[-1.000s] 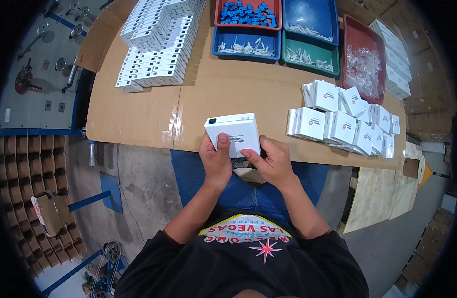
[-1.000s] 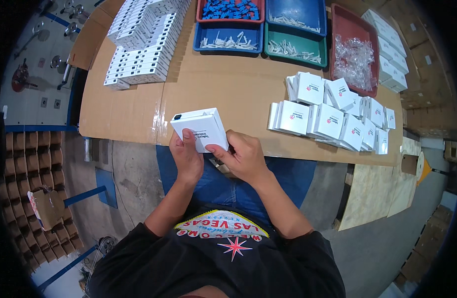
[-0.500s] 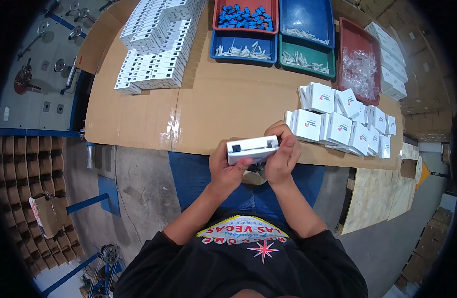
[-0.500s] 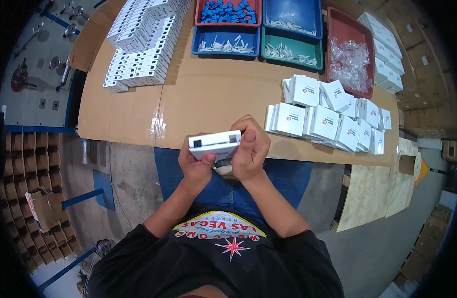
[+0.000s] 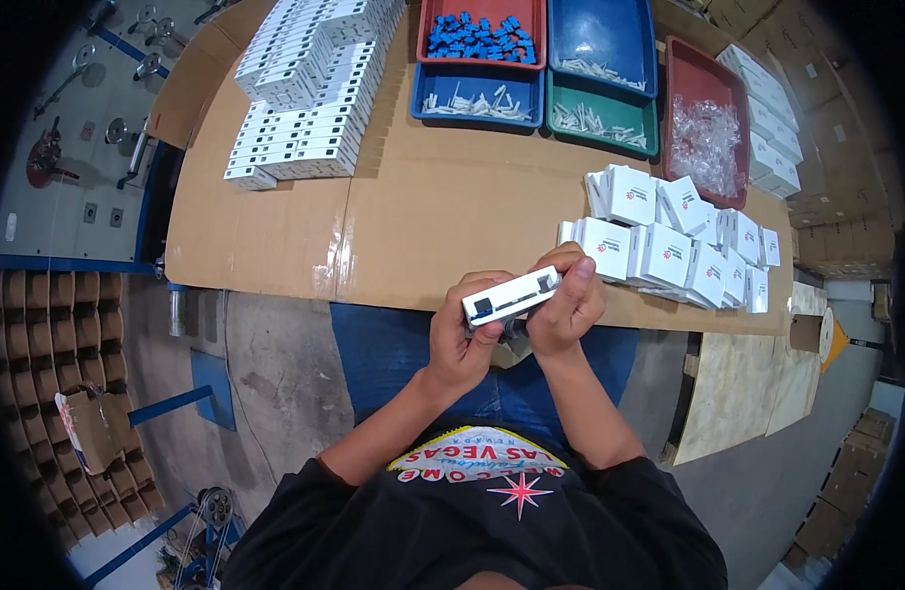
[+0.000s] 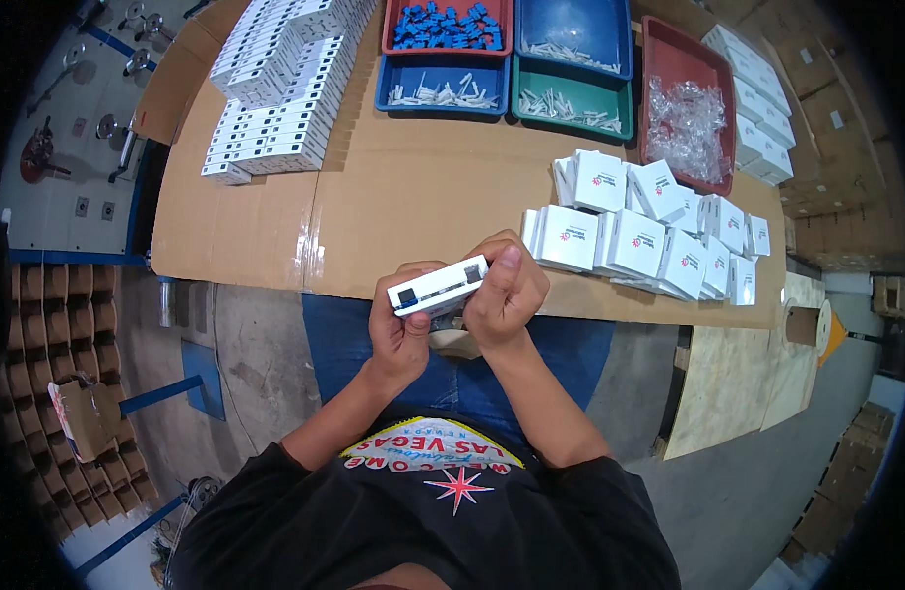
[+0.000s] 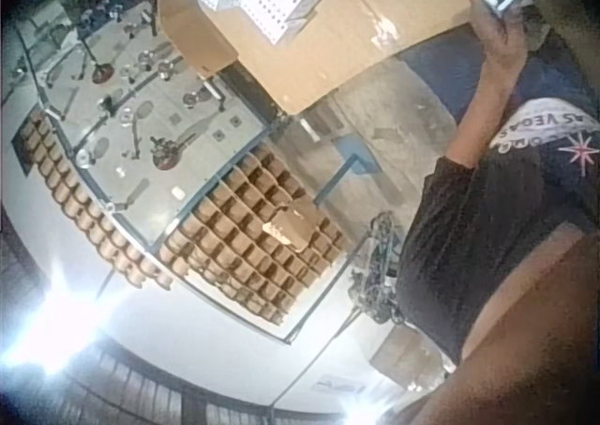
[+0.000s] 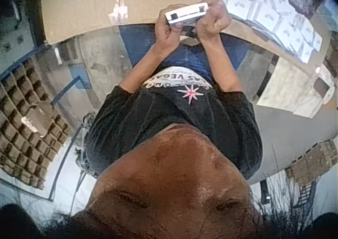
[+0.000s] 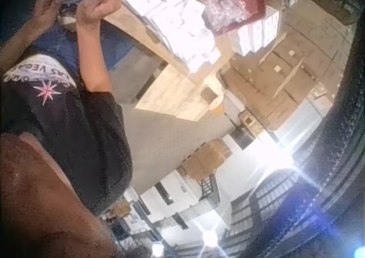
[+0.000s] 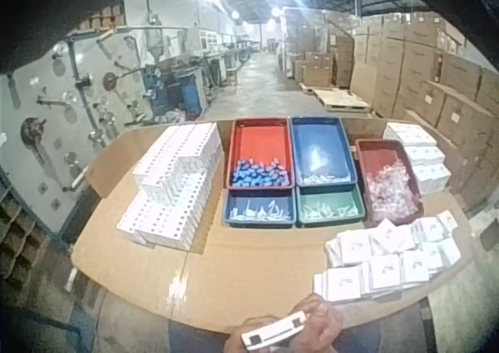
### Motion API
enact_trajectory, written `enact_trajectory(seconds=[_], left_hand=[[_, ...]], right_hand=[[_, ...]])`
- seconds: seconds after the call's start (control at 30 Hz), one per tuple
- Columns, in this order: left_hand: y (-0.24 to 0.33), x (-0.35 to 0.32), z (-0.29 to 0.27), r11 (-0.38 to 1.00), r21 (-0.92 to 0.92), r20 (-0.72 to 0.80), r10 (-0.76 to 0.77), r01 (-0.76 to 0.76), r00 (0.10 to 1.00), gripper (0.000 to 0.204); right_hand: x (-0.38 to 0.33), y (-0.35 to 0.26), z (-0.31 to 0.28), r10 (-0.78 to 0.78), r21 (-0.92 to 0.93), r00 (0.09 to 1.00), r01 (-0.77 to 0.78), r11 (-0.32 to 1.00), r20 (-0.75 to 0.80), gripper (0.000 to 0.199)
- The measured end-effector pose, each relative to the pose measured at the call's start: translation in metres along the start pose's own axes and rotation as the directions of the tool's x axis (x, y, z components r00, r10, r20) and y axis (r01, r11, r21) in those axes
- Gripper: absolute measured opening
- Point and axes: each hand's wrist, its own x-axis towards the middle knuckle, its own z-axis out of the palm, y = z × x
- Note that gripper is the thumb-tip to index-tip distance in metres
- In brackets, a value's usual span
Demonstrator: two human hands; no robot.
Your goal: The person assembles small electrical components into white boxes. They open a box, insert a blue plastic piece and a white plastic piece from nearby trays, and then close the box. The process is repeated for multiple units.
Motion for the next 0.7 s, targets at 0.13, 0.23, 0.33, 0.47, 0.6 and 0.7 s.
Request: enact_trajectory(seconds=[0.13, 0.23, 0.33, 0.47, 0.6, 0.7], left_hand=[[0.0, -0.001, 0.0, 1.0, 0.005, 0.017, 0.006, -0.006, 1.0, 0.043], [0.0, -0.001, 0.001, 1.0, -0.02, 0.011, -0.002, 0.002, 1.0, 0.046], [0.0, -0.001, 0.0, 1.0, -0.02, 0.024, 0.008, -0.007, 1.0, 0.049], [0.009, -0.001, 0.002, 0.998, -0.059, 0.005, -0.037, 0.038, 0.999, 0.05], [0.014, -0.002, 0.004, 0.99, -0.125, -0.006, -0.069, 0.068, 0.998, 0.048], [0.011, -0.007, 0.004, 0.986, -0.148, -0.024, -0.084, 0.08, 0.996, 0.044]], right_hand=[[-0.002, 0.001, -0.002, 0.001, -0.011, 1.0, -0.001, 1.0, 0.001, 0.052], [-0.003, 0.0, -0.002, 0.005, -0.004, 1.0, -0.005, 1.0, -0.009, 0.053], [-0.002, 0.002, -0.003, -0.021, -0.011, 1.0, 0.021, 1.0, -0.013, 0.054], [-0.001, 0.001, -0.002, -0.033, -0.023, 0.999, 0.032, 0.999, -0.02, 0.054], [-0.003, 0.004, -0.002, -0.04, -0.017, 0.999, 0.04, 0.999, -0.03, 0.053], [-0.004, 0.006, -0.002, -0.049, -0.019, 0.998, 0.048, 0.999, -0.035, 0.053]])
